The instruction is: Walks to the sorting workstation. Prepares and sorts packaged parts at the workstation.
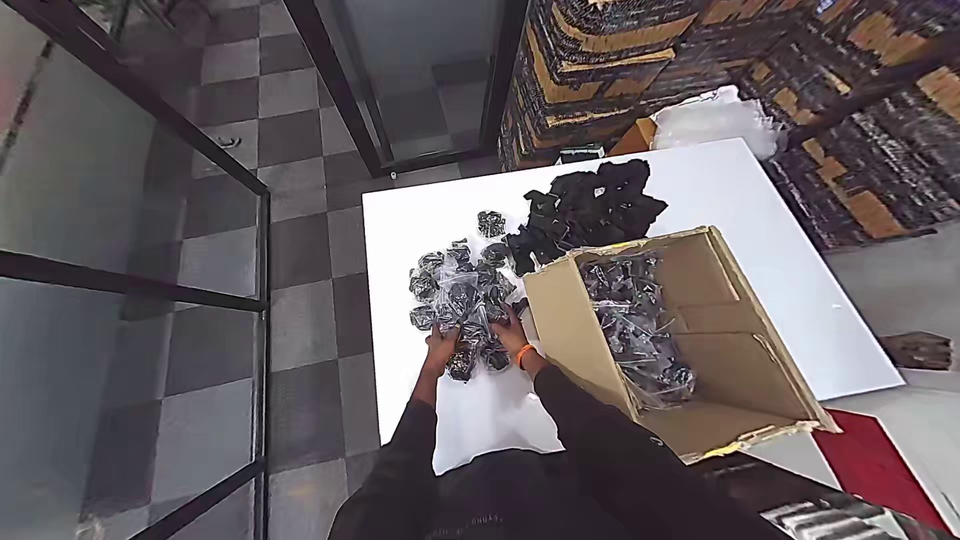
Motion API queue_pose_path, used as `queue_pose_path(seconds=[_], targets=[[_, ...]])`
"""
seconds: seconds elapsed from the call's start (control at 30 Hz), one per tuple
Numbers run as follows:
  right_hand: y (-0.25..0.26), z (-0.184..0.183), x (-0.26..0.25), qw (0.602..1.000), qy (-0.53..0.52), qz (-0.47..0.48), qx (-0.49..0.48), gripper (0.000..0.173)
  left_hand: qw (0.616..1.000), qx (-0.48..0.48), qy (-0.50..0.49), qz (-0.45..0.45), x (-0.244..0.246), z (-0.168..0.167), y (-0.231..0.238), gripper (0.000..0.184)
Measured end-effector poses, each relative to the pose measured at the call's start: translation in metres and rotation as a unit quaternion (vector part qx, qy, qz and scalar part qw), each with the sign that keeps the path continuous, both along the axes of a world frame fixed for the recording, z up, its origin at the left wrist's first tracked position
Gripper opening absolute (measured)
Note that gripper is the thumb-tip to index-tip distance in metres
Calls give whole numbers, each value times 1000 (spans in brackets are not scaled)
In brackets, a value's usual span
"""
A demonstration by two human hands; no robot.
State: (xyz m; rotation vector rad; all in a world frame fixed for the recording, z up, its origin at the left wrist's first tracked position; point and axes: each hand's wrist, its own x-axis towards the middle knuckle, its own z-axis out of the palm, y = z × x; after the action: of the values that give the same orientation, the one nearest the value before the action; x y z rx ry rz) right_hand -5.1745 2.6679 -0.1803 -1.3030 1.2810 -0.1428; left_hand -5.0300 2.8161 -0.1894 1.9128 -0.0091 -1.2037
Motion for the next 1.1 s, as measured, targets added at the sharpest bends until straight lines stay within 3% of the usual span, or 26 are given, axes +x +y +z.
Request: queue_pose_path(seconds=[0.07,0.27,0.4,0.57,0.93,1.1], targets=[[3,0,-5,999,-32,8,-15,80,999,-54,8,4,-1,1,5,80],[20,15,-26,997,-48,46,-37,38,991,-109,72,39,-27,8,23,63],[38,28,-38,997,-45,62,-24,36,986,-138,72,58,-40,7,38,52],[55,51,-41,995,-85,52,-19,32,977,-165,91,103,-46,21,47,55],[62,133,-42,981,-161,36,-106,33,952,-274,63,117,-64,123,22,58],[48,166,-55,966,-217,3,-138,30,945,-308,39,107,-73,150,-1,60]])
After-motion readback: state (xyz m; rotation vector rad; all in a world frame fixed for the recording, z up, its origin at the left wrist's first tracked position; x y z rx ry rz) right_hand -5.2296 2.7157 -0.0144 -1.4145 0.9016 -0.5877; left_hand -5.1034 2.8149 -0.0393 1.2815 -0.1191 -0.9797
